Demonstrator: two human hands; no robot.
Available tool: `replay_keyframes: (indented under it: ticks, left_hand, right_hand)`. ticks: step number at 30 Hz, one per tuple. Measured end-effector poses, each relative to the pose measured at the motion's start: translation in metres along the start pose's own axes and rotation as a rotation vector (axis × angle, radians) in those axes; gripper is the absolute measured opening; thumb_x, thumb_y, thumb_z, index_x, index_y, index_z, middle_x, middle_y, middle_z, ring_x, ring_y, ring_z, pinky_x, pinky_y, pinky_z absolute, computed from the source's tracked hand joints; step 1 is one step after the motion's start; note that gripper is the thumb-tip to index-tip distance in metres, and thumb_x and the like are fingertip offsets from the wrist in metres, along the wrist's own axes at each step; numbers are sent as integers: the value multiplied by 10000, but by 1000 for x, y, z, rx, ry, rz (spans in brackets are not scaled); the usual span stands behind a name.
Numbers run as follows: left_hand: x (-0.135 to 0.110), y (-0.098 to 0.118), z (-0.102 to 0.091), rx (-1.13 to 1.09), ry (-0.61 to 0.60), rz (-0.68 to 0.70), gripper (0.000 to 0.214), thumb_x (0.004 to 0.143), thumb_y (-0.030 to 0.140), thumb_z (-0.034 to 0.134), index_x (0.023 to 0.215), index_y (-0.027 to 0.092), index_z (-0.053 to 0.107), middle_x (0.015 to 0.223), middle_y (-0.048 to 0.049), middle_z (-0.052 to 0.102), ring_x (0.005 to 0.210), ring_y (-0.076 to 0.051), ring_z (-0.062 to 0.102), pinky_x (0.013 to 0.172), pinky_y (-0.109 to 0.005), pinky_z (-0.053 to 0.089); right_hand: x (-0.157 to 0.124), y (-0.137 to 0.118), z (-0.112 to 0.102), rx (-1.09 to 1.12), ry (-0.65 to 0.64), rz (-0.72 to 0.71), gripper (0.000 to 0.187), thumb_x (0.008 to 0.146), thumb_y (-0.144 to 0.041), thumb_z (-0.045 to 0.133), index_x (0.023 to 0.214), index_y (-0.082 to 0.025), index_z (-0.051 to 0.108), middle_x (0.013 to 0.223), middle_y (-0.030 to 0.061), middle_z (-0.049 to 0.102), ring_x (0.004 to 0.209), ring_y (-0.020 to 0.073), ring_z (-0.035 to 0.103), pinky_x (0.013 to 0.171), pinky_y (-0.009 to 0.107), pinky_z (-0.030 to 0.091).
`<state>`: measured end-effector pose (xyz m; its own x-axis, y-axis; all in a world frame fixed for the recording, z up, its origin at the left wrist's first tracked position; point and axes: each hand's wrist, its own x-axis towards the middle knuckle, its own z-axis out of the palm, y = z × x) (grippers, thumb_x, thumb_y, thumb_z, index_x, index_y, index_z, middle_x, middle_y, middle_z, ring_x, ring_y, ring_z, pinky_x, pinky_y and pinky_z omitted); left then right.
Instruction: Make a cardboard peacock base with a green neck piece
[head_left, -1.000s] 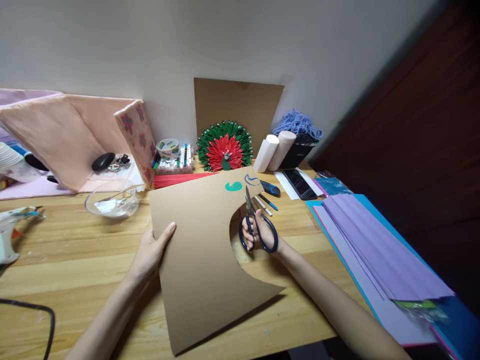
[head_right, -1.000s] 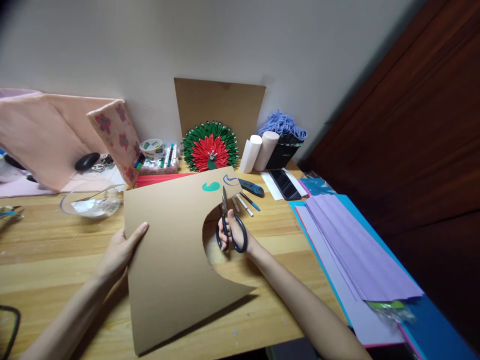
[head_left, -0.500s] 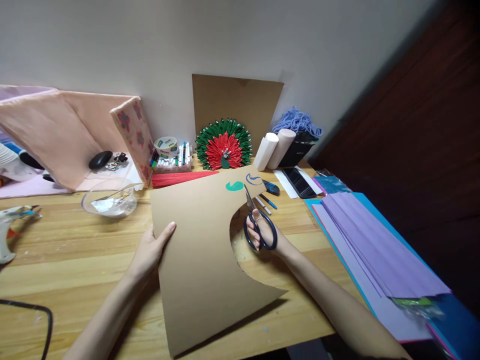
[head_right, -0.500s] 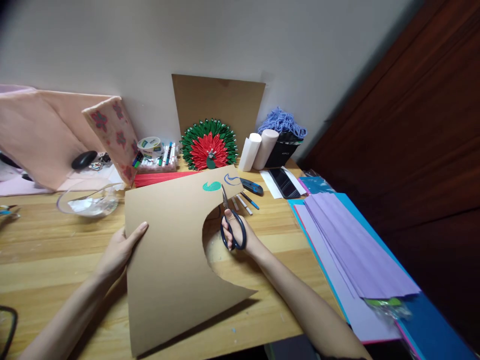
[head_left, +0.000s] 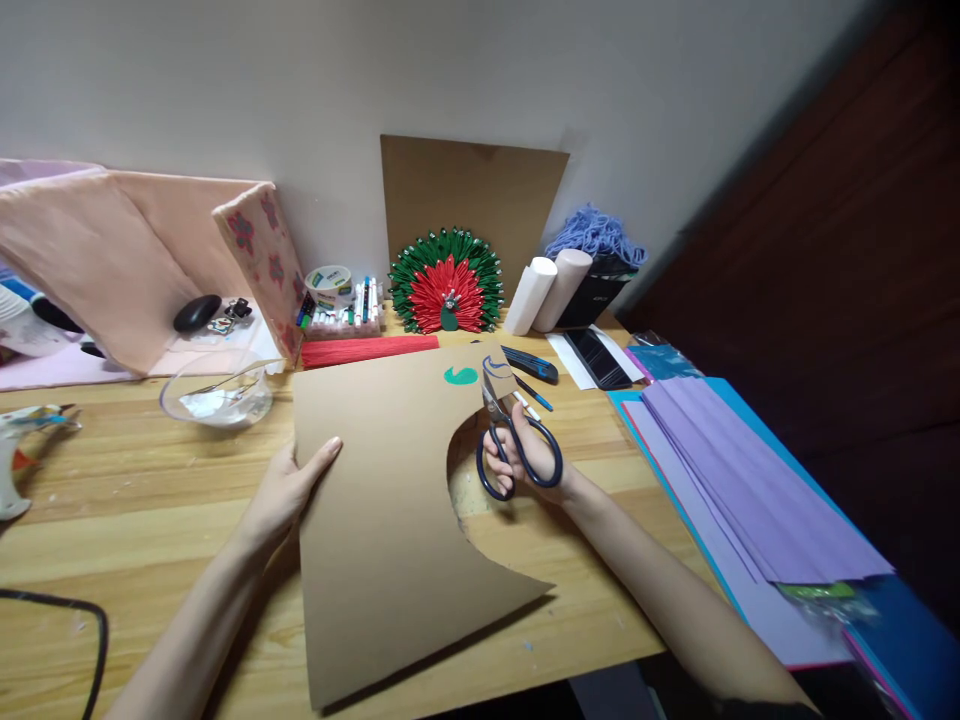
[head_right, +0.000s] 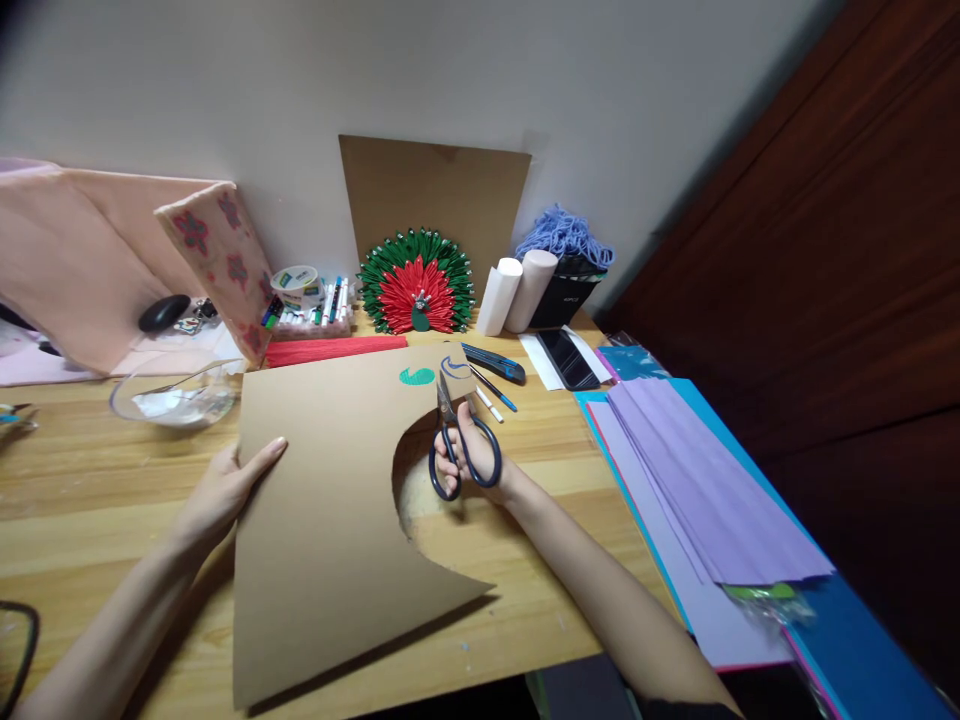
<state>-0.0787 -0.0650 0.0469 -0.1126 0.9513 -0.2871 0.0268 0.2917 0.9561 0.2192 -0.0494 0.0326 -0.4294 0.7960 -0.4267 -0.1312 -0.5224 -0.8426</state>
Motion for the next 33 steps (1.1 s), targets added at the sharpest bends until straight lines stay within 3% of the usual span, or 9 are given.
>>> replay_keyframes:
  ticks: [6,10,14,19,22,26,33]
  left_hand:
    - [0,3,3,13,-19,-13,505,681,416,696,1094,145,592,950,-121,708,839,-268,680,703,-326,571]
    - [-1,6,3,8,-30,-52,467,703,412,676,1082,151,602,906,-115,716,788,-269,687,631,-319,574]
    - [2,8,-1,33,-15,-60,426,726,401,656,1073,162,595,961,-111,708,776,-247,686,587,-280,564]
    - [4,8,-8,86,-18,5,515,652,464,703,1048,157,585,1026,-124,688,828,-265,675,595,-272,563]
    - [5,7,-12,101,-32,11,522,634,474,712,1035,167,579,1028,-121,686,846,-274,670,602,-273,563]
    - [5,7,-16,86,-49,-20,529,615,469,725,1040,192,575,1026,-106,690,803,-264,676,575,-273,557]
    - [6,12,-19,60,-50,-13,591,567,476,749,1056,189,582,1017,-114,687,797,-281,668,594,-307,563]
  right_hand:
    - [0,5,-1,-28,93,-61,631,648,-827,374,572,-201,388,316,-93,337,227,67,334,243,168,275]
    - [0,9,1,-46,157,-140,616,628,-816,430,580,-203,395,307,-98,340,216,66,319,215,166,268]
    - [-5,6,1,-66,65,-131,650,594,-849,392,592,-199,399,326,-96,361,231,62,338,243,165,294]
    - [-6,3,2,-29,-42,-70,714,545,-901,293,602,-197,398,351,-87,380,264,74,389,306,193,358]
    - [-6,2,1,-39,-63,-30,731,539,-911,258,607,-196,396,371,-70,423,301,88,451,346,208,400]
    - [-7,1,2,-47,-73,-14,724,563,-906,239,598,-200,396,332,-85,368,255,82,398,298,205,368]
    - [-12,7,8,-70,92,-129,636,599,-835,429,583,-200,395,304,-94,356,215,67,340,224,163,276]
